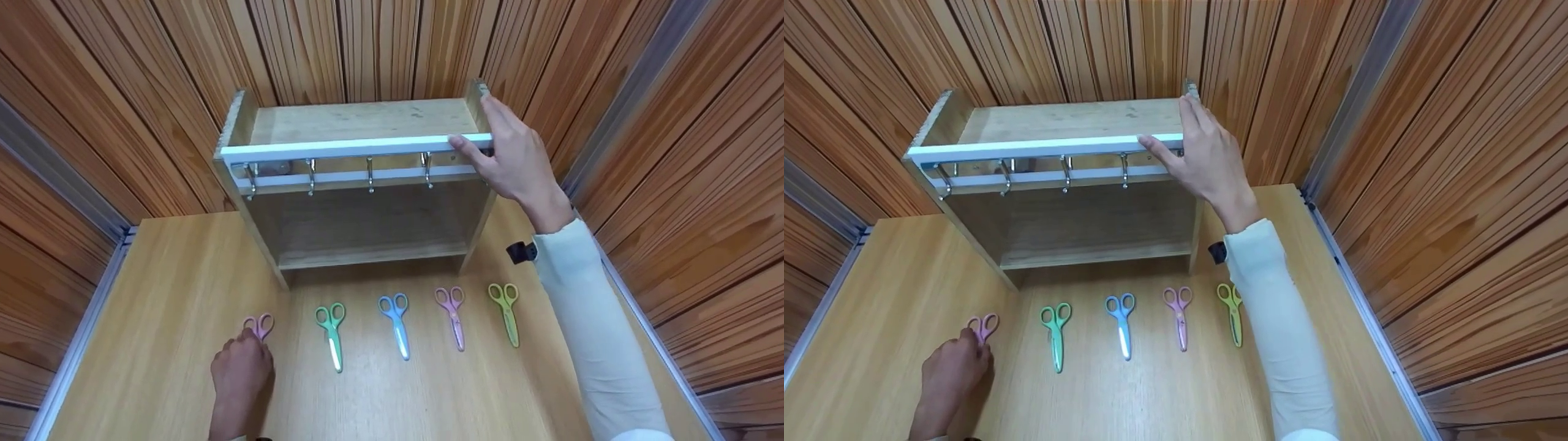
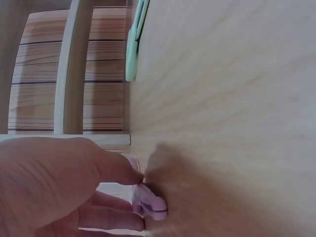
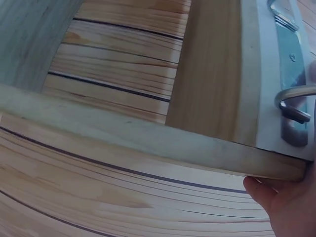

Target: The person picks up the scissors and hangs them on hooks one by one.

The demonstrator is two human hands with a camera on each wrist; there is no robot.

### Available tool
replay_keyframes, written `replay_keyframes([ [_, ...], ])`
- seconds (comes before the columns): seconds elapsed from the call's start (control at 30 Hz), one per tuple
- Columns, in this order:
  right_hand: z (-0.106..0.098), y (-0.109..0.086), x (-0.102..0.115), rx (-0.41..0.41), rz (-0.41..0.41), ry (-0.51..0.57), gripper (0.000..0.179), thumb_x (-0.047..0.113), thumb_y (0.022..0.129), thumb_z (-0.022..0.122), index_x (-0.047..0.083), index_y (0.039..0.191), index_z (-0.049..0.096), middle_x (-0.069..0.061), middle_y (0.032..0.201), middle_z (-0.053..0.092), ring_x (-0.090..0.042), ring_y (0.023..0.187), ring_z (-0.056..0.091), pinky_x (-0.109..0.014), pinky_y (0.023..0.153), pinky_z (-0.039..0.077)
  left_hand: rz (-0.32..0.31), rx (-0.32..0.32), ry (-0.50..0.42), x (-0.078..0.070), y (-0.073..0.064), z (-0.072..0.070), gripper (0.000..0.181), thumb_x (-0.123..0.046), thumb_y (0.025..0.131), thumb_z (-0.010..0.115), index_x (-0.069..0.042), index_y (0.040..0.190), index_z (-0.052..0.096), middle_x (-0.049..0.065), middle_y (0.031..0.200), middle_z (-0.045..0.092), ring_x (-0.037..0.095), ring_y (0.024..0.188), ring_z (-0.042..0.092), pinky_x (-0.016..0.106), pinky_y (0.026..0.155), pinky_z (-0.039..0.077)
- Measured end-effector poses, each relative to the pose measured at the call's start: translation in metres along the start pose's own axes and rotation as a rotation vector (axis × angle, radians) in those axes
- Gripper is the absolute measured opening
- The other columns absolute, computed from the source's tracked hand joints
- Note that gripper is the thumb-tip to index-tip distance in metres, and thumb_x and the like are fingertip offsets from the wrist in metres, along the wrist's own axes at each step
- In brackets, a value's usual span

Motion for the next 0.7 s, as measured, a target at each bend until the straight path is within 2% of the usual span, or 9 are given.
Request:
replay_keyframes([
  [0.07,0.001,0.0,0.001,0.001,-0.008,-0.016,0.097,0.075,0.098,0.05,0.007,0.165,0.03,-0.016,0.172,0.033,-0.037,0.158,0.036,-0.054,0.13,0.032,0.001,-0.035,0.009,-0.001,0.0,-0.003,0.036,-0.01,0.093,0.065,0.022,0.107,0.059,0.023,0.068,0.061,0.034,0.057,0.06,0.049,0.05,0.05],
  [0.17,0.002,0.001,0.001,-0.009,-0.026,-0.027,0.099,0.076,0.098,0.048,0.005,0.165,0.031,-0.017,0.172,0.033,-0.038,0.158,0.036,-0.054,0.13,0.032,0.003,-0.079,0.028,-0.003,0.001,-0.008,0.029,-0.007,0.091,0.064,0.021,0.096,0.061,0.024,0.064,0.062,0.035,0.053,0.062,0.05,0.047,0.051],
  [0.27,0.003,0.001,0.0,-0.014,-0.025,-0.016,0.098,0.075,0.098,0.049,0.005,0.165,0.031,-0.017,0.172,0.033,-0.038,0.158,0.035,-0.053,0.13,0.031,0.01,-0.061,0.044,-0.006,0.005,-0.007,0.02,-0.005,0.091,0.061,0.013,0.083,0.062,0.019,0.062,0.059,0.032,0.051,0.057,0.048,0.047,0.049],
  [0.33,0.003,0.001,-0.001,-0.018,-0.019,-0.005,0.098,0.075,0.098,0.049,0.005,0.165,0.031,-0.017,0.172,0.033,-0.038,0.159,0.035,-0.054,0.13,0.031,0.018,-0.043,0.053,-0.008,0.008,-0.006,0.019,-0.004,0.093,0.062,0.009,0.08,0.063,0.017,0.063,0.059,0.03,0.051,0.057,0.047,0.048,0.049],
  [0.47,0.004,0.0,-0.001,-0.033,-0.017,0.015,0.097,0.075,0.098,0.05,0.006,0.164,0.032,-0.018,0.17,0.036,-0.038,0.158,0.037,-0.055,0.129,0.033,0.03,0.01,0.069,-0.01,0.013,-0.002,0.016,-0.005,0.098,0.063,0.009,0.092,0.068,0.016,0.068,0.06,0.026,0.052,0.054,0.043,0.048,0.051],
  [0.57,0.004,0.001,-0.001,-0.047,-0.019,0.025,0.098,0.076,0.098,0.05,0.006,0.164,0.033,-0.019,0.17,0.037,-0.039,0.157,0.039,-0.055,0.128,0.034,0.047,0.023,0.061,-0.014,0.016,-0.001,0.014,-0.002,0.101,0.063,0.01,0.099,0.07,0.018,0.074,0.062,0.023,0.054,0.054,0.04,0.048,0.054],
  [0.7,0.003,-0.001,-0.001,-0.071,-0.025,0.029,0.099,0.077,0.097,0.049,0.004,0.163,0.034,-0.02,0.169,0.037,-0.039,0.156,0.04,-0.055,0.128,0.035,0.086,0.002,0.07,-0.022,0.017,0.0,0.008,0.004,0.099,0.065,0.01,0.099,0.07,0.022,0.081,0.065,0.025,0.057,0.061,0.041,0.052,0.059],
])
Point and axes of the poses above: each hand's wrist, its own y-axis towards the middle knuckle, its own z-axis out of the palm, x = y × z, the point moved 9 cm from there along y, towards the middle knuckle
